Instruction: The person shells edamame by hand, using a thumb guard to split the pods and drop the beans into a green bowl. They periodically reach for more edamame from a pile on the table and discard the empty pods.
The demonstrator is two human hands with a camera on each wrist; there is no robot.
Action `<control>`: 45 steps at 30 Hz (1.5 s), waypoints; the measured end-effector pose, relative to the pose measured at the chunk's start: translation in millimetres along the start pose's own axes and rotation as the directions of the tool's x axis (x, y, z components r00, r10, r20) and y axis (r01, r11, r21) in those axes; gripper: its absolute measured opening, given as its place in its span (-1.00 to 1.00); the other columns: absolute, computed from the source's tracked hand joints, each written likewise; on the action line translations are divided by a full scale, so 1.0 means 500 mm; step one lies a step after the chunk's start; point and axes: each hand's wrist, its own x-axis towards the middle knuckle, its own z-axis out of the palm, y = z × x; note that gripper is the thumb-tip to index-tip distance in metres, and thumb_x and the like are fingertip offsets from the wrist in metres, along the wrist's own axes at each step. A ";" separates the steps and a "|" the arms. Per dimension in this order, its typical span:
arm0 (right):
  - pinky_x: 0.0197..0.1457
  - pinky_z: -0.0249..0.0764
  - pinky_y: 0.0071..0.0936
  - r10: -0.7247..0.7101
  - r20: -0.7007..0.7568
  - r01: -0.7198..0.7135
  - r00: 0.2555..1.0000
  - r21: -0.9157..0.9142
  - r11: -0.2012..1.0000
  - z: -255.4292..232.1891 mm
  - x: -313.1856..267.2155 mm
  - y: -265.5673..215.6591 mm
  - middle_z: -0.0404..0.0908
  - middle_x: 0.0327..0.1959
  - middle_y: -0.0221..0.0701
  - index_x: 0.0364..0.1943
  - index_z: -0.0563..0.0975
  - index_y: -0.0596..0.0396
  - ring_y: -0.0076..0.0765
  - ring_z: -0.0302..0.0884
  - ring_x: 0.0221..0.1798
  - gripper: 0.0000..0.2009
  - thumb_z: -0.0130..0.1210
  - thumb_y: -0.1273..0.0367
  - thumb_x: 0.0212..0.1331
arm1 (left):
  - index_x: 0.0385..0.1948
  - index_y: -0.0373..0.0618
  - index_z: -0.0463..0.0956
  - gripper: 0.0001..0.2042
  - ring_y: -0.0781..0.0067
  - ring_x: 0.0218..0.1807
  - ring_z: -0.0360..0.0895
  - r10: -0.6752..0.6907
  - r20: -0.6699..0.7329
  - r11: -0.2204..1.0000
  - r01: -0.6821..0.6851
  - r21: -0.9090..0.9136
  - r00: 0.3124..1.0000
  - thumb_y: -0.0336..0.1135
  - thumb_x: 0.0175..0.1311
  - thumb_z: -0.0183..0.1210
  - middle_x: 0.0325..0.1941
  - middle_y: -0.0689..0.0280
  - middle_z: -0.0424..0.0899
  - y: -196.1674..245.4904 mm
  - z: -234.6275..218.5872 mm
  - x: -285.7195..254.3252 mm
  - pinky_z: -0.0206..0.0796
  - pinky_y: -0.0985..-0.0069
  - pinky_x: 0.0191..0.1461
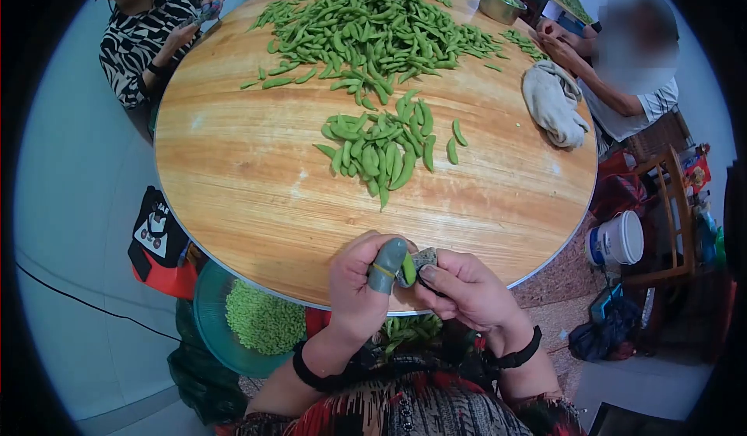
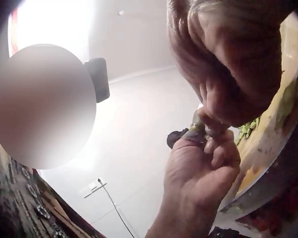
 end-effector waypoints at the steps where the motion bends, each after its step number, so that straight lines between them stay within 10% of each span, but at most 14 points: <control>1: -0.66 -0.02 -0.81 -0.009 0.003 0.009 1.000 0.007 1.000 0.001 -0.002 0.002 0.32 -0.60 -0.57 -0.37 0.39 0.11 -0.79 0.05 -0.68 -0.80 -0.21 0.33 0.35 | -0.40 -0.28 0.50 -0.89 0.61 -0.43 0.43 0.003 0.006 1.000 -0.003 0.009 1.000 -0.45 0.19 0.02 -0.50 0.35 0.51 0.004 -0.003 -0.001 0.24 0.64 -0.35; 6: -0.64 0.04 -0.79 0.028 0.035 -0.033 0.999 0.150 0.988 -0.002 -0.013 0.005 0.35 -0.61 -0.58 -0.38 0.41 0.11 -0.78 0.11 -0.67 -0.83 -0.15 0.35 0.32 | -0.31 -0.27 0.44 -0.88 0.70 -0.45 0.35 -0.253 0.339 0.670 0.416 -0.614 0.906 -0.46 0.15 0.09 -0.41 0.35 0.47 0.008 -0.010 -0.004 0.12 0.81 -0.44; 10: -0.61 0.12 -0.75 -0.239 -0.159 0.195 0.958 -0.252 0.948 -0.003 0.001 0.027 0.38 -0.65 -0.59 -0.45 0.43 0.11 -0.75 0.19 -0.66 -0.80 -0.11 0.35 0.29 | -0.29 -0.25 0.44 -0.86 0.73 -0.46 0.35 -0.232 0.168 0.887 0.279 -0.368 0.958 -0.48 0.13 0.13 -0.39 0.38 0.48 0.008 0.029 -0.002 0.13 0.83 -0.44; 12: -0.58 0.16 -0.70 -0.610 -0.144 0.293 0.779 -0.777 0.558 -0.004 0.009 0.030 0.38 -0.69 -0.59 -0.52 0.43 0.13 -0.73 0.23 -0.64 -0.77 -0.08 0.34 0.27 | -0.22 -0.24 0.45 -0.80 0.77 -0.46 0.35 -0.007 0.046 0.988 0.000 0.157 0.999 -0.51 0.10 0.16 -0.39 0.42 0.48 -0.029 0.030 0.003 0.12 0.85 -0.47; 15: -0.57 0.17 -0.68 -0.333 -0.259 0.232 0.907 -0.352 0.907 -0.029 0.016 0.026 0.38 -0.70 -0.57 -0.53 0.43 0.13 -0.72 0.24 -0.63 -0.78 -0.05 0.35 0.25 | -0.10 -0.23 0.45 -0.72 0.80 -0.45 0.33 -0.099 0.028 0.986 0.094 0.141 0.995 -0.54 0.11 0.13 -0.39 0.45 0.47 -0.022 0.034 0.001 0.10 0.85 -0.48; 20: -0.55 0.21 -0.66 -0.310 -0.241 0.164 0.919 -0.481 0.861 -0.033 0.004 0.004 0.41 -0.71 -0.49 -0.47 0.45 0.17 -0.68 0.31 -0.61 -0.79 -0.03 0.32 0.24 | 0.01 -0.23 0.41 -0.68 0.80 -0.45 0.29 -0.197 0.057 0.979 0.199 -0.037 0.979 -0.56 0.18 0.00 -0.40 0.45 0.46 -0.022 0.034 -0.003 0.06 0.85 -0.49; 22: -0.57 0.27 -0.57 -0.534 -0.189 0.209 0.824 -0.774 0.598 -0.036 0.001 -0.011 0.43 -0.73 -0.35 -0.42 0.46 0.21 -0.56 0.39 -0.64 -0.79 0.02 0.32 0.20 | 0.03 -0.23 0.40 -0.67 0.81 -0.46 0.28 -0.208 0.091 0.973 0.216 -0.085 0.974 -0.56 0.21 -0.05 -0.40 0.45 0.46 -0.020 0.039 -0.001 0.04 0.86 -0.50; 26: -0.58 0.35 -0.41 -0.658 -0.062 0.345 0.751 -0.812 0.471 -0.032 0.013 -0.010 0.46 -0.70 -0.21 -0.34 0.46 0.22 -0.28 0.49 -0.65 -0.82 0.04 0.34 0.15 | 0.03 -0.20 0.42 -0.64 0.77 -0.46 0.28 -0.317 0.104 0.897 0.334 -0.288 0.943 -0.64 0.21 -0.16 -0.38 0.43 0.44 -0.014 0.052 0.001 0.10 0.79 -0.50; 29: -0.56 0.41 -0.24 -0.729 0.043 0.163 0.683 -0.982 0.095 -0.027 0.009 0.001 0.50 -0.66 -0.18 -0.32 0.44 0.19 -0.02 0.49 -0.60 -0.84 0.04 0.37 0.13 | 0.03 -0.27 0.41 -0.64 0.74 -0.46 0.28 -0.378 0.171 0.774 0.412 -0.480 0.910 -0.64 0.21 -0.20 -0.36 0.39 0.46 -0.014 0.054 0.003 0.04 0.78 -0.52; 33: -0.57 0.42 -0.24 -0.772 0.053 0.176 0.633 -0.981 0.078 -0.036 0.014 0.005 0.49 -0.67 -0.19 -0.37 0.43 0.17 -0.05 0.50 -0.61 -0.86 0.04 0.37 0.12 | -0.01 -0.38 0.40 -0.69 0.71 -0.47 0.27 -0.446 0.177 0.620 0.445 -0.646 0.878 -0.56 0.25 -0.18 -0.35 0.37 0.49 0.002 0.068 0.002 -0.01 0.77 -0.53; 39: -0.58 0.39 -0.33 -0.820 0.083 0.184 0.566 -0.983 0.027 -0.032 0.019 0.004 0.48 -0.68 -0.21 -0.43 0.44 0.20 -0.19 0.47 -0.67 -0.85 0.07 0.38 0.10 | -0.08 -0.36 0.46 -0.74 0.76 -0.55 0.21 -0.341 0.109 0.697 0.329 -0.637 0.934 -0.56 0.21 -0.06 -0.41 0.40 0.48 -0.018 0.075 0.000 -0.09 0.81 -0.58; 41: -0.60 0.29 -0.47 -0.686 -0.166 0.323 0.708 -0.787 0.525 -0.045 0.018 -0.010 0.43 -0.72 -0.29 -0.48 0.46 0.24 -0.46 0.33 -0.70 -0.85 0.08 0.40 0.10 | -0.07 -0.35 0.45 -0.73 0.77 -0.55 0.22 -0.330 0.116 0.726 0.331 -0.603 0.937 -0.56 0.21 -0.07 -0.42 0.41 0.48 -0.014 0.072 0.004 -0.09 0.82 -0.59; 45: -0.56 0.23 -0.55 -0.649 -0.137 0.377 0.749 -0.717 0.587 -0.068 0.022 -0.010 0.38 -0.72 -0.35 -0.50 0.45 0.24 -0.63 0.23 -0.62 -0.84 0.09 0.41 0.11 | -0.09 -0.31 0.45 -0.72 0.75 -0.56 0.22 -0.255 0.091 0.857 0.269 -0.439 0.963 -0.58 0.17 -0.11 -0.43 0.39 0.48 -0.010 0.059 0.012 -0.11 0.85 -0.61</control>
